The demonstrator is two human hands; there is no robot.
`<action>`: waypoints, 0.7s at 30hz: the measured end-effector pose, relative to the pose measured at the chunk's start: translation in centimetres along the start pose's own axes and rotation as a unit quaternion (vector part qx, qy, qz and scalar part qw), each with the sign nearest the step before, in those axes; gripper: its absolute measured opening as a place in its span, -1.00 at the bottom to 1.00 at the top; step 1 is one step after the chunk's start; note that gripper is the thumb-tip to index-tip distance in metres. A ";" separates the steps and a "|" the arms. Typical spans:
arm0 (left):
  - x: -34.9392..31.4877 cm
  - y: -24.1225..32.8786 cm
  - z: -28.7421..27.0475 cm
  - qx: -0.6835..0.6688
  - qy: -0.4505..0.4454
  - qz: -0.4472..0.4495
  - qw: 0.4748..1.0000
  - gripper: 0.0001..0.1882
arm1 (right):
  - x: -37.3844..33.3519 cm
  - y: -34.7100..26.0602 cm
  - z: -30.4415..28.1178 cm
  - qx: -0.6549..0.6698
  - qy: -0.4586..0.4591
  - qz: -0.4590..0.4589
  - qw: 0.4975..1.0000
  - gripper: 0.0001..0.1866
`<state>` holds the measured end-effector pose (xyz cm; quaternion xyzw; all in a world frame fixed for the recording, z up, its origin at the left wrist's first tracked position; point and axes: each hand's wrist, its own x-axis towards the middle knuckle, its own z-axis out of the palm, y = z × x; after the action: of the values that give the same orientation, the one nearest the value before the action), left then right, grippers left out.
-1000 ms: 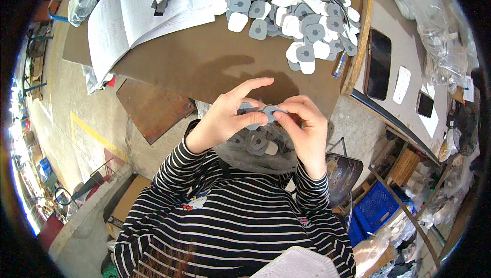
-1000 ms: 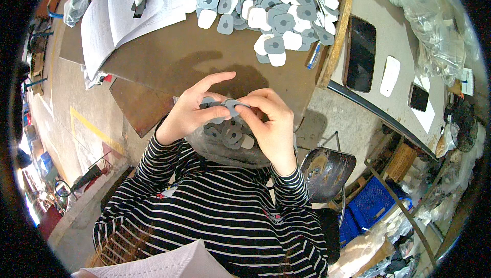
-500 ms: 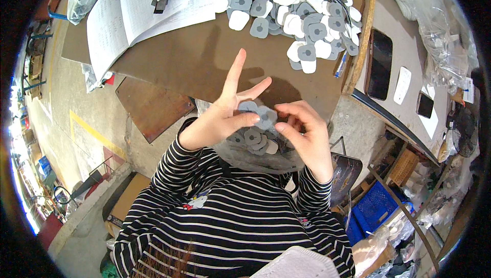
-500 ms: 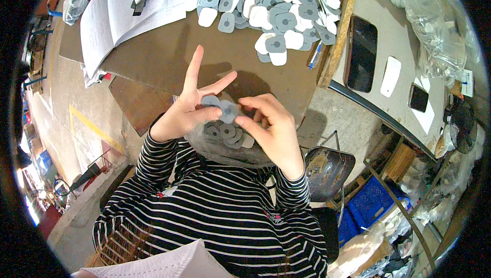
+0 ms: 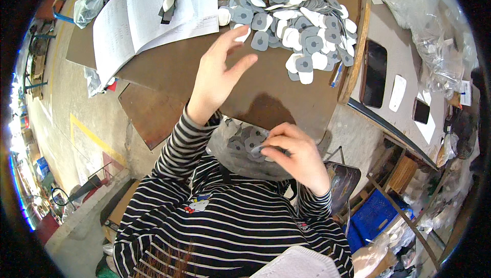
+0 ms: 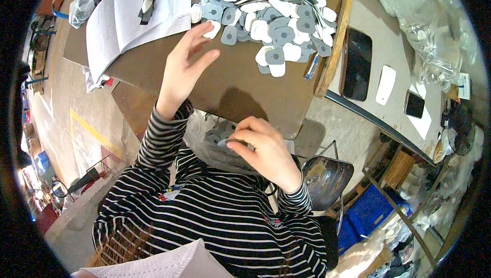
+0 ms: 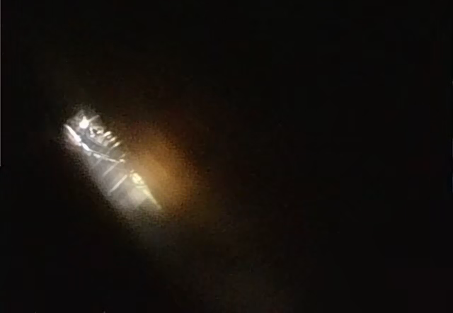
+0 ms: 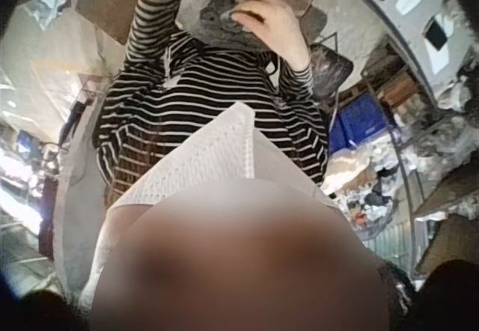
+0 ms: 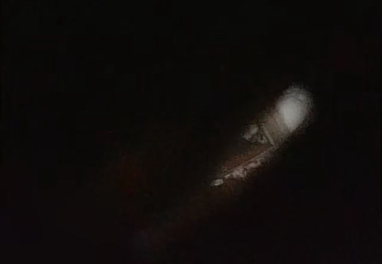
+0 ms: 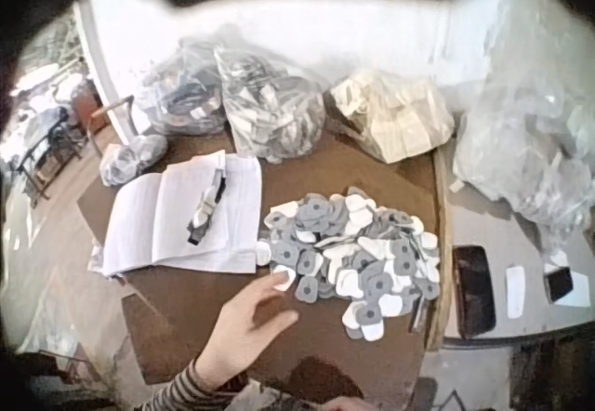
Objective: The person picks up small gray and white foam pieces from a table and a plastic bag, then presses them together to form assembled units. The person places the assembled units into a pile on the table and continues the process with additional pieces.
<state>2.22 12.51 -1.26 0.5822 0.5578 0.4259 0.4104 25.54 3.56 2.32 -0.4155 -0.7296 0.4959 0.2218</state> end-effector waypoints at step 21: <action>2.4 -2.4 3.2 0.338 0.187 0.061 0.920 -0.45 | -0.5 0.3 -1.3 -0.031 0.156 0.086 0.984 -0.68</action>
<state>4.59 14.96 -4.41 0.6288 0.6986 0.3377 0.0506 26.86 3.88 2.62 -0.5555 -0.6626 0.4195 0.2764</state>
